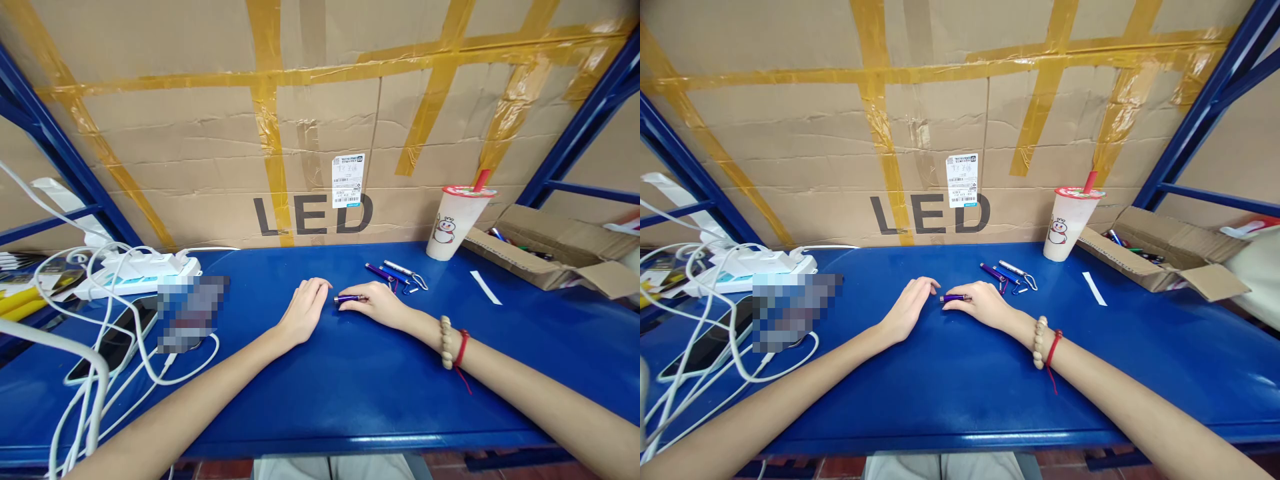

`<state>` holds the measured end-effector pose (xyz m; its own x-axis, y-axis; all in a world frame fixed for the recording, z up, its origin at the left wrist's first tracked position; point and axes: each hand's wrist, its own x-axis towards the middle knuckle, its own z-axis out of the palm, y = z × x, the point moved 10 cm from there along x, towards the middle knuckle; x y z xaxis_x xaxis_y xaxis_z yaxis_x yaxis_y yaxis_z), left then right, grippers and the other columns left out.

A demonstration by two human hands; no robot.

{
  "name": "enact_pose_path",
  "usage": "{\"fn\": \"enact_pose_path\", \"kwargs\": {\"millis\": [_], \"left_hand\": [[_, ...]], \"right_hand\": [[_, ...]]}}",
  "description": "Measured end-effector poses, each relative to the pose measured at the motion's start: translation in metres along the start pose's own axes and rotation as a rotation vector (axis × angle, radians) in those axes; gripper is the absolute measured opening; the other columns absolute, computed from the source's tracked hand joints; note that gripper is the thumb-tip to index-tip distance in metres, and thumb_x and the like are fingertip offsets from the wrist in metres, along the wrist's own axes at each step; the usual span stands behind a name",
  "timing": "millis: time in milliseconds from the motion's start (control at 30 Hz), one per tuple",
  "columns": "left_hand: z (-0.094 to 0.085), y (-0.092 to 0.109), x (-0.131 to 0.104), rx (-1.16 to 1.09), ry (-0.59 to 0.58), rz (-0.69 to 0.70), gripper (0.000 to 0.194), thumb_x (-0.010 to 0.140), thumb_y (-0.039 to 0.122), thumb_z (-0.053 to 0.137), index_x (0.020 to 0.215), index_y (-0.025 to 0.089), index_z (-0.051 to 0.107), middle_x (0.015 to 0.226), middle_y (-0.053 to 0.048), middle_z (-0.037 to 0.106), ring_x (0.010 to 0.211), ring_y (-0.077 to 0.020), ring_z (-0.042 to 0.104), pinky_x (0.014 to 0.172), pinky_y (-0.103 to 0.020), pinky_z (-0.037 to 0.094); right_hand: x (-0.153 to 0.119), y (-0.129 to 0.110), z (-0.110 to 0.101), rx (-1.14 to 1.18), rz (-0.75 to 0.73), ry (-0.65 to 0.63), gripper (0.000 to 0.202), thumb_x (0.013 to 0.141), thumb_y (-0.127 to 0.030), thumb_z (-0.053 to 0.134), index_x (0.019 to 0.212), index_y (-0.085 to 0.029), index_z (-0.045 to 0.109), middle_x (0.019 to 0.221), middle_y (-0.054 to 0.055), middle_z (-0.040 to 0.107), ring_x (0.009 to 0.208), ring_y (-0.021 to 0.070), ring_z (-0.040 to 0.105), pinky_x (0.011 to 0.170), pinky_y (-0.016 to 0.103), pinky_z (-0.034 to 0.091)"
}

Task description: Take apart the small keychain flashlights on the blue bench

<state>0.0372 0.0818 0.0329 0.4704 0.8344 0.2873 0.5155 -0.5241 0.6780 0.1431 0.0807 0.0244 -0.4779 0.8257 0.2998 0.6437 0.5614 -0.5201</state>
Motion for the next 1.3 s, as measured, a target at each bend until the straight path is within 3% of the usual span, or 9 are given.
{"fn": "enact_pose_path", "kwargs": {"millis": [167, 433, 767, 967, 1300], "left_hand": [[0.0001, 0.0, -0.0001, 0.014, 0.007, 0.013, 0.035, 0.096, 0.036, 0.018, 0.099, 0.021, 0.05, 0.1, -0.003, 0.055, 0.098, -0.0172, 0.046, 0.093, -0.034, 0.033], [-0.0003, 0.0013, -0.0002, 0.011, 0.004, 0.013, 0.035, 0.095, 0.035, 0.019, 0.099, 0.021, 0.05, 0.099, -0.003, 0.055, 0.098, -0.017, 0.046, 0.092, -0.034, 0.033], [0.0002, 0.0006, -0.0001, 0.011, 0.004, 0.004, 0.034, 0.095, 0.035, 0.02, 0.098, 0.021, 0.05, 0.098, -0.002, 0.055, 0.096, -0.017, 0.045, 0.092, -0.035, 0.032], [0.0003, 0.0004, -0.0004, 0.007, -0.006, 0.0, 0.035, 0.095, 0.036, 0.019, 0.099, 0.02, 0.05, 0.098, -0.002, 0.055, 0.096, -0.0171, 0.045, 0.092, -0.035, 0.031], [0.0007, -0.0001, 0.0001, 0.005, -0.001, 0.002, 0.036, 0.095, 0.037, 0.018, 0.098, 0.02, 0.05, 0.097, -0.002, 0.055, 0.095, -0.0169, 0.045, 0.092, -0.035, 0.031]], "right_hand": [[-0.0007, -0.0022, -0.0015, -0.026, 0.005, 0.01, 0.036, 0.085, -0.052, 0.049, 0.099, -0.024, 0.066, 0.09, 0.001, 0.067, 0.076, 0.0148, 0.061, 0.068, 0.024, 0.044], [-0.0005, -0.0092, -0.0034, -0.01, -0.051, 0.024, 0.03, 0.088, -0.043, 0.048, 0.101, -0.023, 0.067, 0.102, 0.001, 0.066, 0.089, 0.0161, 0.061, 0.076, 0.025, 0.045], [-0.0006, -0.0067, -0.0008, -0.027, -0.029, 0.007, 0.035, 0.085, -0.047, 0.051, 0.11, -0.025, 0.062, 0.105, 0.0, 0.065, 0.09, 0.0164, 0.061, 0.075, 0.026, 0.046], [0.0007, -0.007, -0.0009, 0.004, -0.064, 0.006, 0.031, 0.088, -0.042, 0.047, 0.104, -0.022, 0.065, 0.106, 0.001, 0.064, 0.096, 0.0164, 0.06, 0.083, 0.027, 0.044], [0.0003, -0.0034, 0.0, -0.02, -0.025, 0.005, 0.031, 0.088, -0.043, 0.047, 0.101, -0.022, 0.065, 0.099, 0.001, 0.066, 0.086, 0.0154, 0.061, 0.074, 0.026, 0.044]]}}
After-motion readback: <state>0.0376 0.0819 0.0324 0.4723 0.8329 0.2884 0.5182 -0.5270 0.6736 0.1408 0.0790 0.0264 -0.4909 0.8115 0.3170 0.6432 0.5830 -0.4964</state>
